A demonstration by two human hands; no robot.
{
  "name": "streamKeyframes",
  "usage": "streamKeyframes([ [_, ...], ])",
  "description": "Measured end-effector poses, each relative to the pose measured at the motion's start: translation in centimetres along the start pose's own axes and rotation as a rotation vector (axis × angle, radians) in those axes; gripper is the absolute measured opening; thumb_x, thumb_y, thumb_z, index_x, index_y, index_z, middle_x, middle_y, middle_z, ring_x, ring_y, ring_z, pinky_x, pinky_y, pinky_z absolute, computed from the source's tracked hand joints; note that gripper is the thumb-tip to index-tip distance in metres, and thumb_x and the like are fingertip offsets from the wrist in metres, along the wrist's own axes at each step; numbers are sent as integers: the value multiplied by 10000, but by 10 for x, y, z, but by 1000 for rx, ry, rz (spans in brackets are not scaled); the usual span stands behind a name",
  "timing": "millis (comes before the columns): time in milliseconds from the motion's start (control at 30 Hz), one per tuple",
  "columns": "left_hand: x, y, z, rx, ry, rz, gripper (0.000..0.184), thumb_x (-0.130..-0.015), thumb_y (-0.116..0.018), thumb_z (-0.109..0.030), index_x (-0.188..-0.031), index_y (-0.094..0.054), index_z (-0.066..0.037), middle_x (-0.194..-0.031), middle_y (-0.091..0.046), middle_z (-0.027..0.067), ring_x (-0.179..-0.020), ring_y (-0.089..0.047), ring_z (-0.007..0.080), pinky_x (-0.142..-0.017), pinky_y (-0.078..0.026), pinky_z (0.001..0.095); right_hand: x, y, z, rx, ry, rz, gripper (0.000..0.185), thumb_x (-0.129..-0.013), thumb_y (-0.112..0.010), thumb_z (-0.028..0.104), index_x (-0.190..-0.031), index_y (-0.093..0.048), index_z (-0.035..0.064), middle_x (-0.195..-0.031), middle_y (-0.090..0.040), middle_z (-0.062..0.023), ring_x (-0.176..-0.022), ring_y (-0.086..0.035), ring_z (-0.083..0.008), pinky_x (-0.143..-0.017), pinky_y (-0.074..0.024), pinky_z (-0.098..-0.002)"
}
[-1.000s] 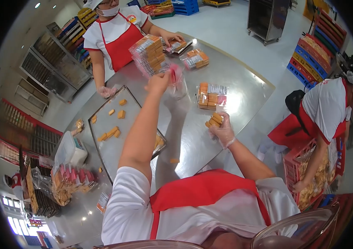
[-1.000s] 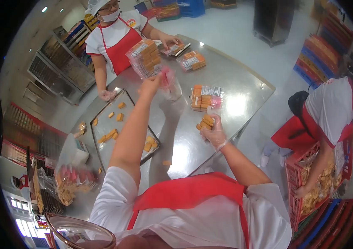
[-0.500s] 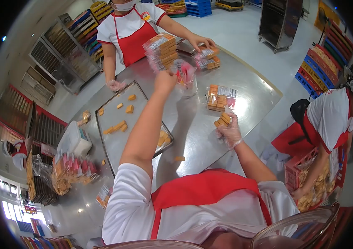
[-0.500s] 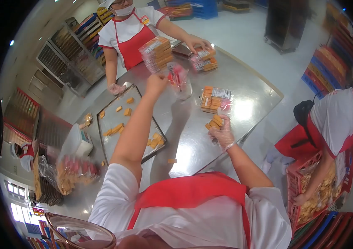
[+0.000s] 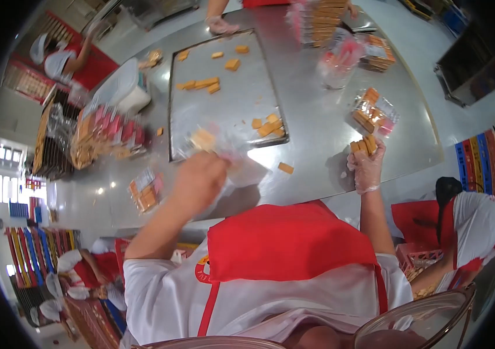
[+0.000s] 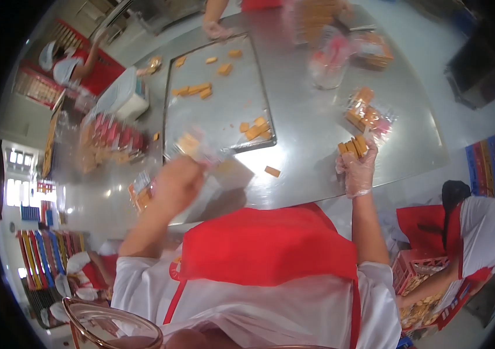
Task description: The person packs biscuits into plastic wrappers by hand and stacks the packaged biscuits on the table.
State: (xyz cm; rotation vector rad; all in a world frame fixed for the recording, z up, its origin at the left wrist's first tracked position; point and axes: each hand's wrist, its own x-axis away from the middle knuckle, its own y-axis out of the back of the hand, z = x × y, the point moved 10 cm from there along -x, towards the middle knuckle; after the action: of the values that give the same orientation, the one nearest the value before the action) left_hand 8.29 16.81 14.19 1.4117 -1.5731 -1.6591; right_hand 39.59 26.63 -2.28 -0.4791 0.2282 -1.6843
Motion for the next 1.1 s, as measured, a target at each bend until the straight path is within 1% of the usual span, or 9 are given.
streamKeyframes([
  [133,62,-106,4,248,218,270,204,-724,-583,-129,-909,-562,-46,-794,-539,118,-748,-537,284,-643,-443,360,8,-63,14,33,116,189,545,-716,-488,-117,-1139,-272,150,-940,-446,-111,-618,-493,-153,-493,-426,-259],
  [233,67,-115,11,675,533,414,345,-726,-625,-193,-1028,-557,-42,-815,-537,129,-756,-541,289,-658,-446,346,13,-111,8,50,194,417,535,-710,-499,-115,-1129,-274,131,-916,-462,-108,-615,-508,-161,-497,-433,-260],
  [333,72,-104,40,645,567,88,437,-687,-682,-207,-1078,-551,-62,-792,-531,123,-676,-536,240,-592,-434,325,18,-142,-5,61,108,507,533,-710,-505,-113,-1120,-280,141,-883,-479,-101,-627,-520,-164,-504,-441,-263],
  [367,70,-95,43,463,478,17,370,-675,-690,-205,-1009,-595,-79,-749,-512,114,-674,-522,242,-598,-428,335,20,-151,-12,38,51,546,549,-708,-566,-60,-1132,-301,166,-908,-470,-88,-658,-503,-170,-524,-418,-258],
  [467,77,-94,44,257,359,-90,275,-665,-690,-204,-911,-636,-93,-723,-501,100,-666,-514,249,-610,-426,346,24,-174,-26,-24,-50,602,553,-719,-559,-55,-1142,-291,181,-895,-479,-89,-649,-502,-172,-514,-414,-255],
  [767,78,-94,47,146,455,-72,134,-696,-639,-148,-816,-651,-90,-699,-513,81,-709,-524,271,-627,-432,358,53,-209,-71,94,-320,770,556,-698,-521,-91,-1118,-286,188,-896,-496,-110,-632,-500,-124,-467,-408,-222],
  [967,88,-105,74,385,693,-17,106,-738,-573,-117,-802,-629,-55,-716,-540,105,-712,-552,281,-631,-445,355,66,-220,-82,146,-432,863,579,-685,-552,-80,-1126,-292,192,-895,-498,-97,-643,-497,-119,-468,-402,-222],
  [1067,89,-96,69,314,551,-236,93,-773,-550,-124,-793,-580,-39,-710,-557,129,-658,-560,298,-598,-447,367,63,-226,-85,206,-383,850,567,-691,-576,-55,-1131,-294,165,-897,-498,-88,-648,-502,-119,-484,-414,-229],
  [1100,97,-100,77,371,629,-256,86,-784,-539,-115,-801,-558,-33,-710,-560,129,-635,-556,287,-581,-443,353,62,-229,-87,236,-354,841,560,-695,-584,-44,-1132,-296,154,-898,-498,-85,-649,-504,-120,-492,-421,-232],
])
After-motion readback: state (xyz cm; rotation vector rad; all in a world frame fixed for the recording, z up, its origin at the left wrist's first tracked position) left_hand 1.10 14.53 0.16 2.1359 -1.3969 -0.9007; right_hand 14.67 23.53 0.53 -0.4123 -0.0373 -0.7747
